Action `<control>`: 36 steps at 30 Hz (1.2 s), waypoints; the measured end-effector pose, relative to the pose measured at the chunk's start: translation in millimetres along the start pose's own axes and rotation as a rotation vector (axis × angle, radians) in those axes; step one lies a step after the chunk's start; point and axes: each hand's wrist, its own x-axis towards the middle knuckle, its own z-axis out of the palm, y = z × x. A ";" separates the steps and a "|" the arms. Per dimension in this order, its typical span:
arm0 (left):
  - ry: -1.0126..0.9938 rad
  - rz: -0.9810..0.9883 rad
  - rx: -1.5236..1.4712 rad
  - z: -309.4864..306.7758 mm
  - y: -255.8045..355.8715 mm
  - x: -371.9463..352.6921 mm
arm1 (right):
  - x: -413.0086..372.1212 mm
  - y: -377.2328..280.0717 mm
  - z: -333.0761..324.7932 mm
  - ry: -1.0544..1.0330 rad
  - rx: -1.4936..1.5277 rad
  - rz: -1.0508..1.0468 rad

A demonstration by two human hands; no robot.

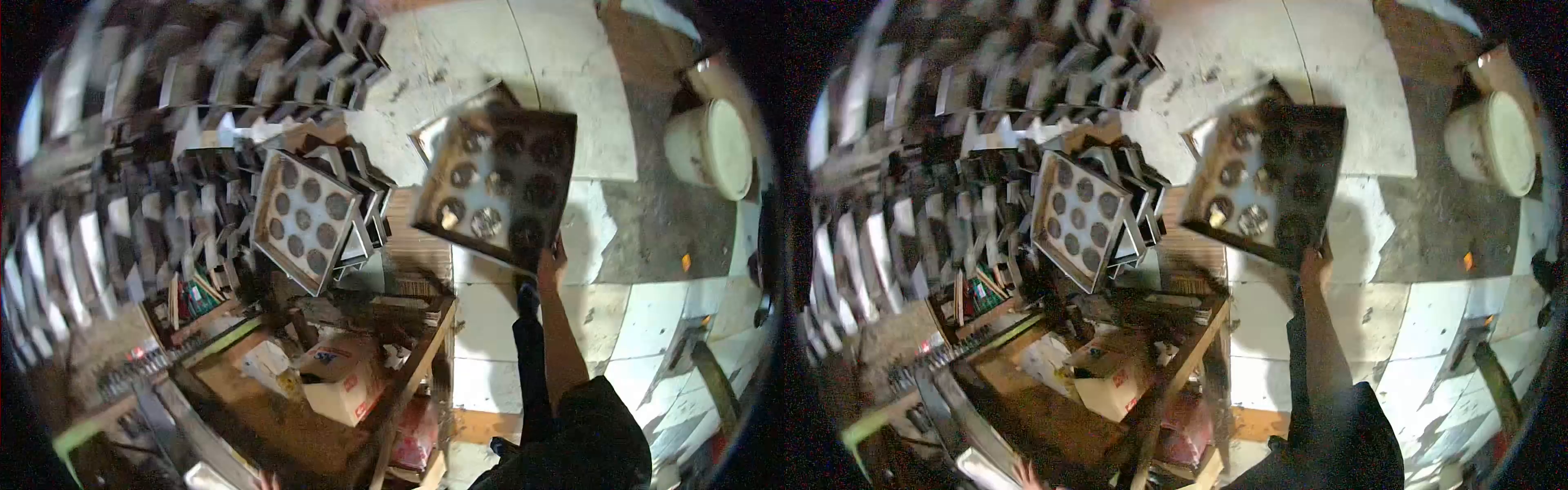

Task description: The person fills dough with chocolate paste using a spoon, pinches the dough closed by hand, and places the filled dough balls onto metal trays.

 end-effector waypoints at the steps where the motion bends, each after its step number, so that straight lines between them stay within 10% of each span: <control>1: -0.003 -0.011 -0.057 2.5 -6.7 -2.1 | -21.5 -26.1 -31.4 -0.006 -0.074 -0.029; 3: -0.020 -0.031 -0.159 2.6 -7.9 -5.9 | -26.8 18.1 -94.0 -0.080 0.162 -0.386; 7: 0.224 -0.068 -0.464 -8.3 -1.0 -20.4 | -87.7 -62.8 -269.2 -0.045 -0.157 -0.171; 9: 0.368 -0.178 -0.761 -1.7 5.2 -78.0 | -135.5 -107.3 -341.2 -0.054 -0.369 -0.751; 12: 0.469 -0.227 -0.936 -32.5 44.9 -189.2 | -203.7 -161.4 -436.0 -0.139 -0.575 -0.912; 15: 0.221 -0.674 -1.259 -7.1 72.5 -369.8 | -287.6 -191.1 -529.9 -0.366 -0.594 -1.237; 16: 0.449 -0.946 -1.848 75.8 83.0 -454.1 | -311.1 -210.4 -558.2 -0.467 -0.631 -1.332; 17: 0.390 -1.034 -1.469 88.4 90.4 -518.4 | -337.9 -220.3 -589.6 -0.551 -0.674 -1.422; 20: 0.608 -1.861 -2.060 63.8 108.5 -632.6 | -379.2 -264.3 -645.5 -0.955 -0.714 -1.739; 22: 1.054 -2.135 -2.241 25.9 96.7 -661.4 | -428.8 -262.4 -644.8 -1.292 -0.498 -1.844; 27: 1.590 -1.625 -2.462 -36.2 49.9 -712.4 | -562.9 -215.4 -577.5 -1.891 -0.243 -1.945; 33: 1.787 -1.332 -2.106 -137.5 -57.2 -781.0 | -695.0 -170.6 -470.0 -2.045 -0.242 -1.433; 36: 1.580 -1.574 -1.804 -172.3 -107.0 -770.9 | -767.8 -158.6 -394.0 -2.028 -0.340 -1.112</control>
